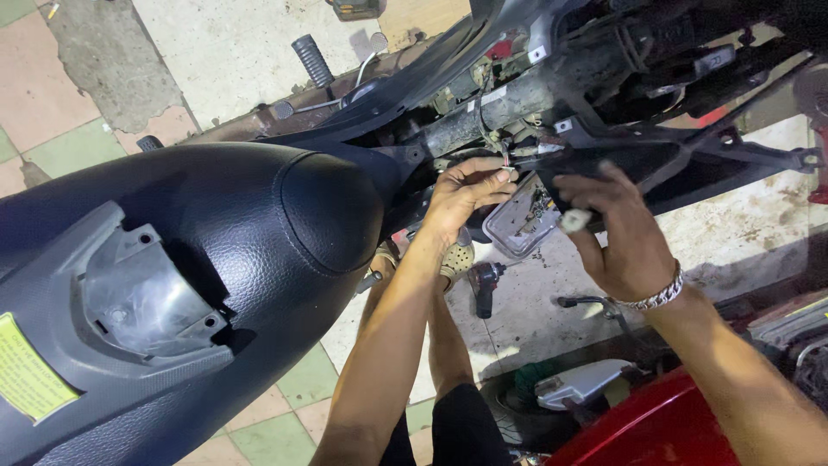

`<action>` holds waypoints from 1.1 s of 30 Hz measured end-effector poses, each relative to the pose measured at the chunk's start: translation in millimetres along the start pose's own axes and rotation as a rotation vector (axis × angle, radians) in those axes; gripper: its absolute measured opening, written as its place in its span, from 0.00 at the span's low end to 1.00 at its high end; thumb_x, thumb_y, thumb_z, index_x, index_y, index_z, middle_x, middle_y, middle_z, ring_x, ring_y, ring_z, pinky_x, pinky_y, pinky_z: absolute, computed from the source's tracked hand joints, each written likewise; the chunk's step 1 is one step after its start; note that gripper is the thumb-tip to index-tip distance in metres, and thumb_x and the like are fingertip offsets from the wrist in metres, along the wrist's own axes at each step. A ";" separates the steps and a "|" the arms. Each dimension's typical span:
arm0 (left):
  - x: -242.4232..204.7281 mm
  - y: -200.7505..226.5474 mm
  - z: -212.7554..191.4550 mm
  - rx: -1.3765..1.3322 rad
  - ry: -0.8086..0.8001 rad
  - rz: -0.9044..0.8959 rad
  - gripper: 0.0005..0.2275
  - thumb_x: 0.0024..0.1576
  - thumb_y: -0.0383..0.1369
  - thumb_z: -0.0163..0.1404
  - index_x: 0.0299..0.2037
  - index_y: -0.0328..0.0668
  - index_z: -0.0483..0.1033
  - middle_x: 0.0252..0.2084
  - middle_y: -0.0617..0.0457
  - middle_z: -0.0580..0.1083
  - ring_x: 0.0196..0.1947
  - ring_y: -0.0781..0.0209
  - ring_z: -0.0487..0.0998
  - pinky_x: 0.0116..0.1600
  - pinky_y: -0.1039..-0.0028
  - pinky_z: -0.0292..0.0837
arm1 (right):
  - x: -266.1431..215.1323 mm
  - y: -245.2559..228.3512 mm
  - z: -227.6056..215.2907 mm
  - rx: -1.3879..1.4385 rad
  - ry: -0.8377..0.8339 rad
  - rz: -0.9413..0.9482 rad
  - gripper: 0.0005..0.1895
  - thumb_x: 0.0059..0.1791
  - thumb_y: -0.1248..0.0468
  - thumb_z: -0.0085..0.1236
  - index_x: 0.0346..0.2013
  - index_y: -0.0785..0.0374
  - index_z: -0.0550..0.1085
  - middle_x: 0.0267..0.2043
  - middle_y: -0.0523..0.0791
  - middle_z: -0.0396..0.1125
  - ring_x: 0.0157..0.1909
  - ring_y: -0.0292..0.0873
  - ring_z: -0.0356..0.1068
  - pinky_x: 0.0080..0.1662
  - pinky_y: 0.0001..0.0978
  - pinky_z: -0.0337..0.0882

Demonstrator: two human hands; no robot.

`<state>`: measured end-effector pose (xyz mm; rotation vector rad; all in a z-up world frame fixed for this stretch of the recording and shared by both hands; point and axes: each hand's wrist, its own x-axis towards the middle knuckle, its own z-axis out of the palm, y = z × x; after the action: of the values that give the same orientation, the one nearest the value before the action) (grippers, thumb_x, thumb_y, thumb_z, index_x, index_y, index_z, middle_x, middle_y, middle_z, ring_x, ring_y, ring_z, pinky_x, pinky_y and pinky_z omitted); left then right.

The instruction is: The person unscrews fasteners on the motorcycle fairing using a power drill and a screwdriver, disconnects electrical wire connectors by hand, and removes plastic panels from the motorcycle body.

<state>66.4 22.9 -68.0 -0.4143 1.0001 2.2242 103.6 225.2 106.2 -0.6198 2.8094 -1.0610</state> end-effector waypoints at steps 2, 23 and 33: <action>0.0 0.5 4.0 -0.038 0.031 -0.016 0.16 0.56 0.31 0.61 0.50 0.32 0.77 0.45 0.39 0.80 0.42 0.52 0.84 0.48 0.66 0.82 | 5.1 -0.2 2.4 -0.110 0.008 0.010 0.14 0.51 0.68 0.61 0.48 0.67 0.68 0.59 0.52 0.70 0.59 0.54 0.70 0.67 0.52 0.61; 34.6 -51.9 45.5 -0.886 -0.061 0.053 0.09 0.65 0.32 0.57 0.32 0.48 0.72 0.25 0.65 0.66 0.24 0.75 0.67 0.33 0.83 0.65 | 75.4 9.8 33.9 -0.754 -0.393 0.454 0.20 0.56 0.51 0.46 0.29 0.57 0.78 0.26 0.52 0.74 0.30 0.52 0.75 0.49 0.46 0.68; 26.2 -34.0 52.9 -0.851 0.134 -0.047 0.05 0.61 0.31 0.55 0.34 0.46 0.73 0.33 0.60 0.75 0.35 0.70 0.77 0.40 0.83 0.71 | 84.7 -1.5 40.2 -0.771 -0.410 0.613 0.22 0.57 0.49 0.44 0.34 0.57 0.80 0.29 0.53 0.75 0.32 0.53 0.77 0.49 0.46 0.69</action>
<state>69.2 90.9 -65.4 -0.9447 0.0400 2.5112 34.9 165.8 82.7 0.0329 2.6496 0.2437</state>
